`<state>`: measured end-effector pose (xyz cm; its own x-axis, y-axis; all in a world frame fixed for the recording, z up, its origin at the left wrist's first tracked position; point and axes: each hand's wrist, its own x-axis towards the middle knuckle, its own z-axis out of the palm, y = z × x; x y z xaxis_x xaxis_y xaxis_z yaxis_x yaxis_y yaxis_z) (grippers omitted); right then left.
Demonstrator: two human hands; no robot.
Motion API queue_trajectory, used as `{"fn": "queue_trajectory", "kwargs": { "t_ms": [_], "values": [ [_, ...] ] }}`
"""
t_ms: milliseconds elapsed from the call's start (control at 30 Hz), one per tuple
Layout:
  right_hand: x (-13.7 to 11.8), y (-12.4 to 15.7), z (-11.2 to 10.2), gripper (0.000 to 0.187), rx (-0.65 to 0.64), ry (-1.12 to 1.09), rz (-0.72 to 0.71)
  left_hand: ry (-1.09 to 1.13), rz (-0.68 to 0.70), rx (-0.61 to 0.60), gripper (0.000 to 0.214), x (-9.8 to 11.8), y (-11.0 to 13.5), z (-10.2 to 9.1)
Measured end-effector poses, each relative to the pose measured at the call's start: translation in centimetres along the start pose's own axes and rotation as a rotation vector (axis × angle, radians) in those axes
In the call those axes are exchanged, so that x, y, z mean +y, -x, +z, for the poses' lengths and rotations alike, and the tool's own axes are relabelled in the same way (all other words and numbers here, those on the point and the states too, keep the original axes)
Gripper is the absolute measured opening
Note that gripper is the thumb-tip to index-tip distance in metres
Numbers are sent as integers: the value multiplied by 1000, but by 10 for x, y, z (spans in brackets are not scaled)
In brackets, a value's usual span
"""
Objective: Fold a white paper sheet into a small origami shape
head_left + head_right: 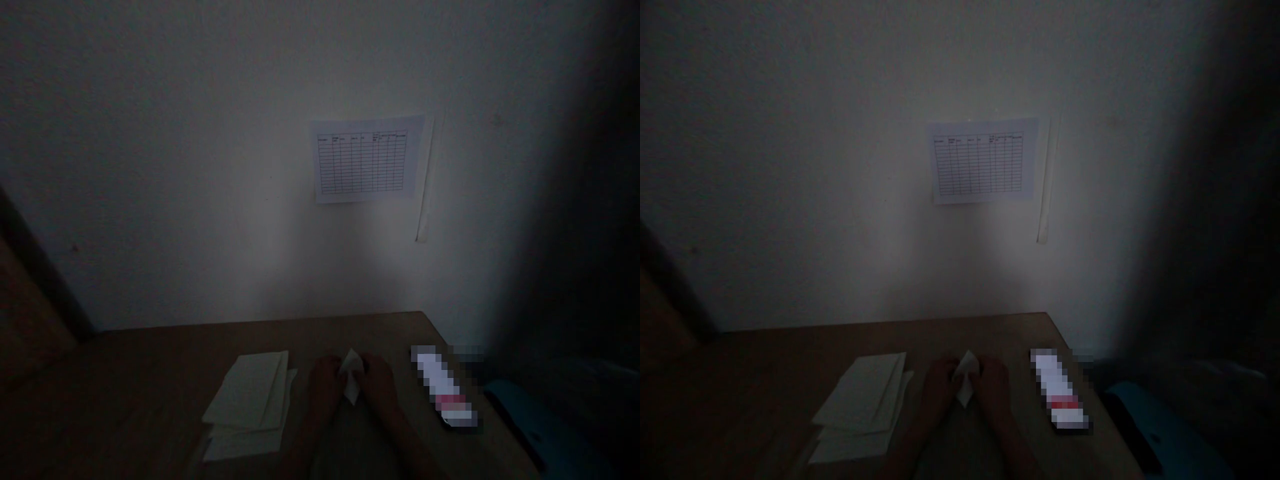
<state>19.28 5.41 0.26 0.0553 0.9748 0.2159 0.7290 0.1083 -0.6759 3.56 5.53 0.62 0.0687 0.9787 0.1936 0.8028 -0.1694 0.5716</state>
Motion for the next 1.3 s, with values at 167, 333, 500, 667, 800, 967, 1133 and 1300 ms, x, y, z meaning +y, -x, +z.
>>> {"fn": "queue_trajectory", "kwargs": {
  "t_ms": [167, 333, 500, 667, 800, 967, 1133, 1300],
  "values": [
    [-6, 6, 4, 40, 38, 18, 34, -49, -11, -14, 28, 3, 0, 2],
    [-1, 8, 3, 42, 54, -56, -12, -5, -13, -8, 30, -3, 0, 3],
    [8, 8, 4, 45, 50, -86, -25, -19, -18, -1, 33, -4, 0, 6],
    [13, 6, 7, 46, 38, -81, -35, -19, -43, 15, 34, -1, 0, 7],
    [13, 5, 7, 48, 36, -64, -43, -32, -71, 20, 36, 4, 2, 4],
    [13, 7, 6, 42, 26, -46, -44, -28, -35, -3, 34, 6, 4, 1],
    [11, 7, 7, 41, 25, -3, -45, -53, -31, -5, 31, 8, 4, -1],
    [10, 7, 7, 41, 15, 19, -42, -83, -56, -15, 34, 11, 3, -1]
  ]
}}
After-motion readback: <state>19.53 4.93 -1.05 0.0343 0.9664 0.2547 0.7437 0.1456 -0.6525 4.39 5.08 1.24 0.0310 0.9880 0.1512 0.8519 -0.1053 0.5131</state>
